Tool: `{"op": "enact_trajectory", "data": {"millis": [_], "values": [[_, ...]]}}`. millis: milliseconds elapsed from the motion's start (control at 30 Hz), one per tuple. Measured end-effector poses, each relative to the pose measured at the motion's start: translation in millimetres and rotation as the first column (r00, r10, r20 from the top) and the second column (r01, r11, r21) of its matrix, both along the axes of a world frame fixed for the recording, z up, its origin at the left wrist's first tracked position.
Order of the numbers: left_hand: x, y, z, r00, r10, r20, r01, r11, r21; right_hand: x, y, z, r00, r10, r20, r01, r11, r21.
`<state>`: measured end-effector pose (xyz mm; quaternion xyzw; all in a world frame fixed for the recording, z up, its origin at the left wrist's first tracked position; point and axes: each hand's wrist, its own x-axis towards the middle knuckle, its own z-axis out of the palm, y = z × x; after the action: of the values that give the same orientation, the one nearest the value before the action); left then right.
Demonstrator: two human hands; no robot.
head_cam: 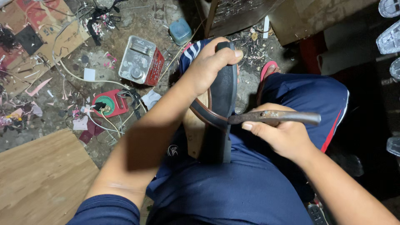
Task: The person sits on the floor holding a black sandal on their lap and files the edge of its sole with a rasp, rotating the sandal to work around the perimeter. They then tap the sole with a hammer and place the finished sandal into a wire rack with other sandals.
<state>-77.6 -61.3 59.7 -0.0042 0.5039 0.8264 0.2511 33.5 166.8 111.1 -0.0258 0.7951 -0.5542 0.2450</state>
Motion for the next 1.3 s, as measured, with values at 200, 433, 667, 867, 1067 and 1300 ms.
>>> {"op": "enact_trajectory", "data": {"millis": [200,433,667,867,1067,1300], "values": [[-2,5,-6,0.999,0.027,-0.033,-0.028,0.998,-0.048,-13,-7,2,0.972,-0.119,0.204,0.125,0.992,-0.017],[-5,2,-14,0.999,0.007,0.045,-0.009,0.999,0.039,10,-2,10,0.847,0.126,-0.517,-0.045,0.985,0.167],[-6,3,-14,0.999,-0.021,0.025,0.020,0.999,0.043,23,-14,7,0.716,0.248,-0.653,-0.073,0.956,0.284],[-5,2,-16,0.999,-0.014,0.041,0.012,0.999,0.051,30,-10,16,0.745,0.312,-0.590,-0.247,0.950,0.189],[-5,0,-14,0.999,0.014,0.041,-0.016,0.998,0.058,31,-12,13,0.834,0.072,-0.548,0.016,0.988,0.154],[-4,3,-1,0.986,0.075,0.148,-0.079,0.997,0.016,22,-23,-3,0.755,0.116,-0.645,0.010,0.982,0.188]]}}
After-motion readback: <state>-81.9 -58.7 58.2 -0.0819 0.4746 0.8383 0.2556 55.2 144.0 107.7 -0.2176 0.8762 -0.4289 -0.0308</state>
